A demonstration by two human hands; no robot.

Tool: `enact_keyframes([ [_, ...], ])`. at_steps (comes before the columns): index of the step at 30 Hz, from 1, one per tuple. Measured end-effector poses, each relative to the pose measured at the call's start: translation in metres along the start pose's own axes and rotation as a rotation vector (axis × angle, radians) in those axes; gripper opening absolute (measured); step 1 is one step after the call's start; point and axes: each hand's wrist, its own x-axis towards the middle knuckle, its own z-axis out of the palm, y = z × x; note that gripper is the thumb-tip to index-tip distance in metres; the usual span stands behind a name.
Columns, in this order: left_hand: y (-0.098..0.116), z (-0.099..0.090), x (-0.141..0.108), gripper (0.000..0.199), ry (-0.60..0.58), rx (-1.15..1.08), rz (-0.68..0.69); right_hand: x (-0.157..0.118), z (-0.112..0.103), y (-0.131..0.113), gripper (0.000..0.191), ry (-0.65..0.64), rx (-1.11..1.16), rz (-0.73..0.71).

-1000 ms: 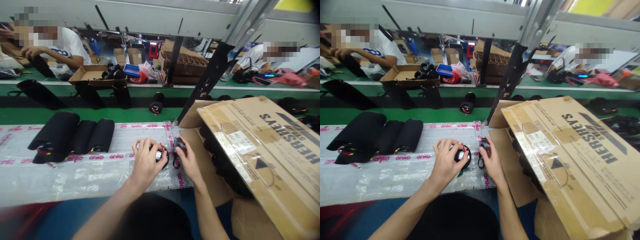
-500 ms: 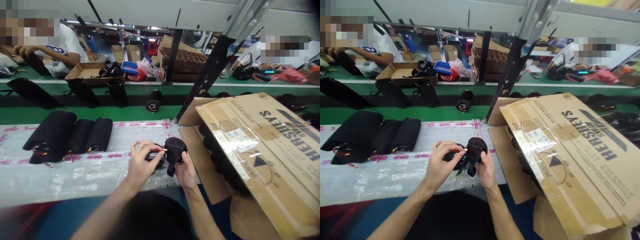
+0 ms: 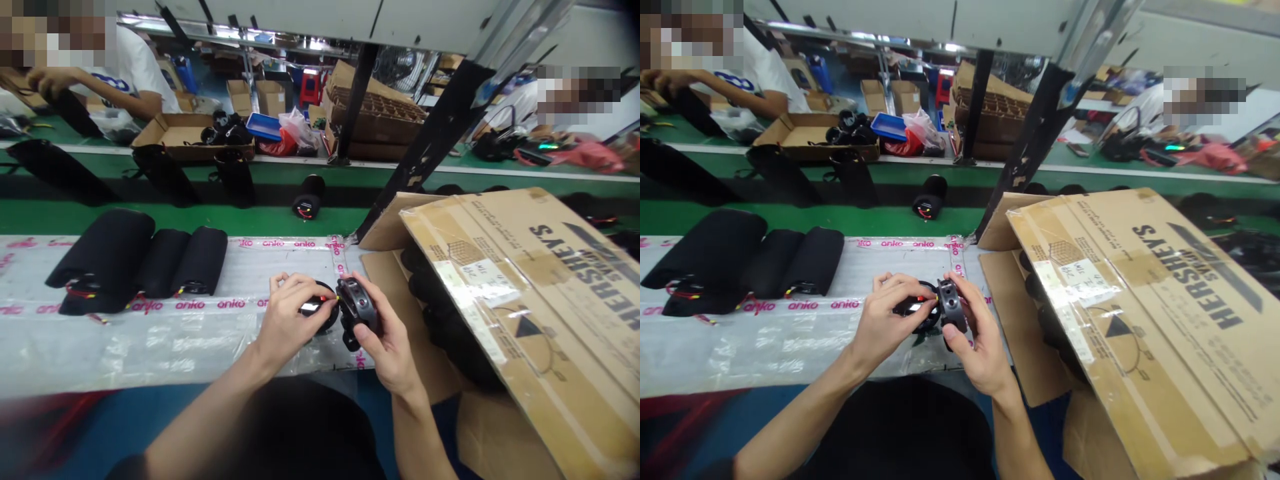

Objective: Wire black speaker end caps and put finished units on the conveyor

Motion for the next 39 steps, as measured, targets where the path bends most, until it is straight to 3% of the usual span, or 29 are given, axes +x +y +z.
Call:
enact_keyframes([
  [5, -0.005, 0.001, 0.002, 0.009, -0.024, 0.016, 0.13, 0.006, -0.007, -0.006, 0.054, -0.037, -0.168, 0.043],
  [8, -0.009, 0.002, 0.003, 0.006, -0.053, 0.0, 0.204, 0.01, -0.006, -0.006, 0.046, 0.008, -0.195, 0.054],
  [11, -0.011, 0.003, 0.001, 0.006, -0.007, -0.03, 0.168, 0.011, -0.002, -0.005, 0.047, 0.033, -0.189, 0.055],
  [15, -0.011, 0.006, -0.002, 0.011, 0.033, -0.089, 0.083, 0.008, -0.001, -0.004, 0.053, -0.06, -0.188, 0.0],
  [18, -0.013, 0.007, -0.003, 0.014, 0.034, -0.072, 0.114, 0.008, -0.004, -0.001, 0.05, -0.046, -0.178, 0.028],
  [21, -0.016, 0.004, -0.001, 0.012, -0.006, -0.017, 0.196, 0.011, -0.008, -0.002, 0.046, -0.027, -0.195, 0.063],
  [23, -0.017, 0.002, 0.001, 0.01, -0.048, -0.006, 0.231, 0.015, -0.011, -0.006, 0.048, -0.091, -0.224, 0.056],
  [27, -0.014, -0.003, 0.006, 0.013, -0.13, -0.043, 0.074, 0.02, -0.015, -0.007, 0.054, -0.233, -0.185, 0.039],
  [30, -0.01, -0.005, 0.005, 0.019, -0.107, -0.029, -0.02, 0.017, -0.013, 0.001, 0.05, -0.13, -0.133, 0.086],
  [35, -0.007, -0.003, -0.008, 0.015, 0.083, -0.09, 0.064, 0.005, -0.002, 0.008, 0.05, 0.009, -0.082, 0.128],
  [39, -0.011, 0.005, -0.016, 0.012, 0.094, -0.183, 0.096, -0.001, 0.007, 0.006, 0.05, 0.051, -0.063, 0.128],
])
